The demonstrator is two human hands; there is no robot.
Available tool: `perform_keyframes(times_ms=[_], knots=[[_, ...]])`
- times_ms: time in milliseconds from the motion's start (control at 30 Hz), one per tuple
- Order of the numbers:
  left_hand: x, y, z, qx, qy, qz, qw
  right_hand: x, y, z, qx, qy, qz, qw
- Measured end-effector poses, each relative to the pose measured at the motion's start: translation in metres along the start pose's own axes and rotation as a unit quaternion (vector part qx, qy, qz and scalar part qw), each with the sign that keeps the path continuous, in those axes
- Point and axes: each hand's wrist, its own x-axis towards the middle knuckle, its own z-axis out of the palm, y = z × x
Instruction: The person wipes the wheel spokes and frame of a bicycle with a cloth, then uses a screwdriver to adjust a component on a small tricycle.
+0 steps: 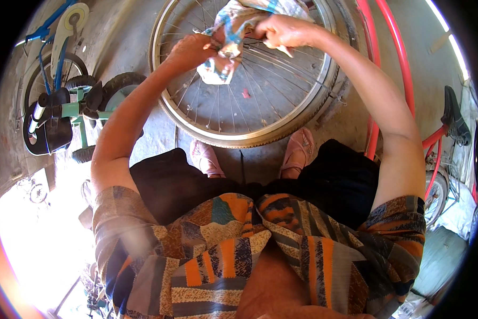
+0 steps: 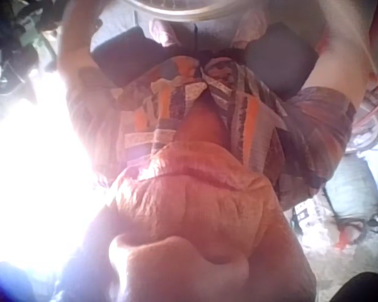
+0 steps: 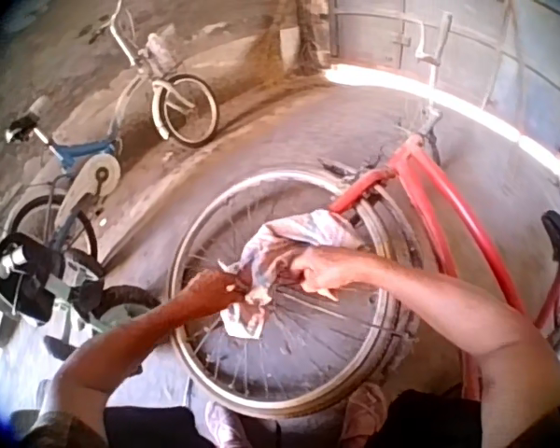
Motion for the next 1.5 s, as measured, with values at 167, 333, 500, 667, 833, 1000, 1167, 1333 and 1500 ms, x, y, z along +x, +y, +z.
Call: perform_keyframes(times_ms=[167,333,500,667,833,1000,1167,1333,1500], knots=[[-0.002,0.01,0.013,-0.019,-0.041,0.02,0.999,-0.028,0.018,-0.003,-0.176,0.025,-0.019,0.984],[-0.003,0.027,0.01,-0.039,-0.154,0.103,0.982,-0.047,0.014,-0.017,-0.227,-0.078,0.071,0.968],[-0.005,0.035,0.01,-0.05,-0.193,0.11,0.974,-0.032,-0.01,0.002,-0.014,-0.05,0.092,0.994],[-0.004,0.022,0.007,-0.047,-0.152,0.07,0.985,0.008,-0.005,0.018,0.064,0.044,0.016,0.997],[-0.004,0.01,-0.015,-0.159,0.015,-0.071,0.985,0.017,-0.014,0.007,0.221,0.113,-0.041,0.968],[-0.01,-0.009,-0.035,-0.337,0.135,-0.086,0.928,-0.018,-0.053,-0.026,0.351,-0.047,-0.074,0.932],[-0.014,-0.004,0.0,-0.246,0.033,-0.044,0.968,-0.012,-0.049,0.015,0.156,0.009,-0.005,0.988],[-0.018,0.014,0.023,-0.135,-0.052,-0.044,0.989,0.009,-0.029,0.051,-0.181,0.152,-0.127,0.963],[-0.013,0.02,0.016,-0.141,-0.022,-0.068,0.987,0.006,-0.026,0.028,-0.13,0.137,-0.103,0.977]])
